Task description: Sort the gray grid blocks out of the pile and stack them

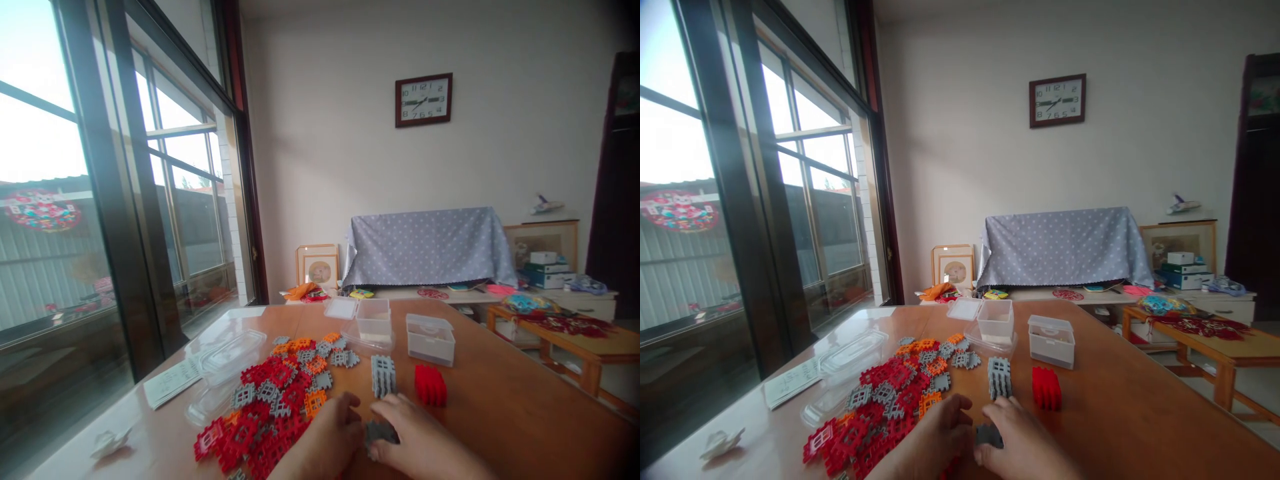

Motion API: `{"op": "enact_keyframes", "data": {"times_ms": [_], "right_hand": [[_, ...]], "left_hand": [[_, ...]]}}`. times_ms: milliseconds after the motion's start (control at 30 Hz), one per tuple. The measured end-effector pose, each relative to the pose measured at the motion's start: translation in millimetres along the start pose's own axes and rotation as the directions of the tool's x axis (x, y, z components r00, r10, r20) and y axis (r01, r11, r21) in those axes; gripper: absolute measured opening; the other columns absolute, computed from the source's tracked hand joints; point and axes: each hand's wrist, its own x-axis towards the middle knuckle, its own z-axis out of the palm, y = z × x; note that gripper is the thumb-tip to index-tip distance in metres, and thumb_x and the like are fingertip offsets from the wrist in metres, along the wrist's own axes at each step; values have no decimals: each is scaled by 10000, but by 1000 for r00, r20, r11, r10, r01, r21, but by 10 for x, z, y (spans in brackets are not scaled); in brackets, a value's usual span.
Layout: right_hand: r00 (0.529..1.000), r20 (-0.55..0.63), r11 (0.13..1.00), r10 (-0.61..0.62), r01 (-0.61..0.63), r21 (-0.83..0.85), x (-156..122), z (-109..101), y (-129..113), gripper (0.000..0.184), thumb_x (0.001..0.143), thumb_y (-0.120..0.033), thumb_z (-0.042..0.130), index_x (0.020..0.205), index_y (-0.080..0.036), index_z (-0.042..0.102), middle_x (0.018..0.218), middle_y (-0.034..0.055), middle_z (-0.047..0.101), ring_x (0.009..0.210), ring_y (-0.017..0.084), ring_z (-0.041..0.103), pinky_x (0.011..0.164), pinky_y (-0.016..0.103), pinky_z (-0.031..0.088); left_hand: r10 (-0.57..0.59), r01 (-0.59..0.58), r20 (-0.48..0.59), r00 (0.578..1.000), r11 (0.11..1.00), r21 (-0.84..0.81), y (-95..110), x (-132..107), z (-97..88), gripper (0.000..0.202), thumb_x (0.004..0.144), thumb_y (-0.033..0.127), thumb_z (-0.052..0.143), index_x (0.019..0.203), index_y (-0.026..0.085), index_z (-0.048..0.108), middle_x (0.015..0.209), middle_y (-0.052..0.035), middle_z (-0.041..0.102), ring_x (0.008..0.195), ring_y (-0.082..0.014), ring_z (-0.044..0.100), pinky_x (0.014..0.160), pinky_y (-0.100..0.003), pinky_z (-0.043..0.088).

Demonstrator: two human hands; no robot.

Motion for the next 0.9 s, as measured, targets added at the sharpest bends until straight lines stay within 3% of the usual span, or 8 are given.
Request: {"op": "enact_keyframes", "data": {"times_ms": [100, 233, 367, 533, 700, 800, 900], "right_hand": [[996, -79, 1000, -30, 30, 2, 27, -5, 28, 204, 964, -407, 552, 971, -243, 673, 1059, 49, 668, 1035, 249, 614, 854, 323, 410], [984, -166, 998, -63, 63, -10, 76, -6, 47, 393, 1067, -392, 351, 796, -224, 581, 883, 29, 666, 899, 222, 606, 785, 309, 393], [964, -248, 994, -99, 105, 13, 104, 8, 58, 393, 1070, -409, 340, 794, -223, 548, 852, 18, 661, 861, 214, 604, 748, 302, 379], [956, -278, 993, -96, 111, 38, 107, 0, 45, 410, 1058, -457, 353, 804, -224, 574, 822, 20, 666, 832, 217, 612, 719, 296, 388], [959, -271, 993, -80, 99, 57, 89, -35, 0, 454, 1046, -523, 361, 850, -223, 639, 815, 26, 676, 798, 213, 609, 708, 296, 403], [963, -261, 995, -71, 88, 52, 103, -14, 17, 480, 1038, -553, 359, 827, -220, 633, 790, 23, 669, 776, 207, 604, 702, 291, 401], [963, -259, 995, -73, 87, 40, 132, 30, 59, 493, 1037, -565, 348, 803, -220, 612, 774, 17, 657, 766, 203, 602, 695, 286, 392]], "left_hand": [[41, -39, -92, 995, 999, 20, 87, 33, -99, 368, 750, 167, 610, 1117, 144, 601, 869, -30, 657, 679, -129, 568, 597, -240, 397], [109, -77, -301, 947, 990, 116, 295, 50, -320, 244, 772, 175, 622, 1015, 147, 629, 820, -16, 641, 681, -129, 558, 618, -239, 408], [155, 65, -470, 869, 906, 419, 457, 10, -547, 186, 825, 220, 609, 995, 163, 656, 799, -15, 665, 712, -150, 588, 659, -241, 419], [141, 183, -482, 865, 805, 564, 535, -10, -647, 188, 860, 278, 597, 1010, 185, 660, 917, -62, 721, 882, -217, 651, 756, -273, 440], [82, 312, -459, 885, 629, 713, 579, 135, -510, 261, 843, 379, 633, 1031, 203, 674, 1126, -143, 735, 1078, -318, 662, 909, -389, 455], [60, 353, -448, 892, 525, 774, 582, 257, -407, 378, 800, 456, 679, 1056, 178, 695, 1189, -204, 716, 1179, -405, 618, 1018, -517, 406], [54, 370, -442, 895, 462, 806, 564, 358, -362, 465, 765, 484, 710, 1101, 161, 709, 1236, -228, 694, 1237, -446, 577, 1068, -581, 354]]}}
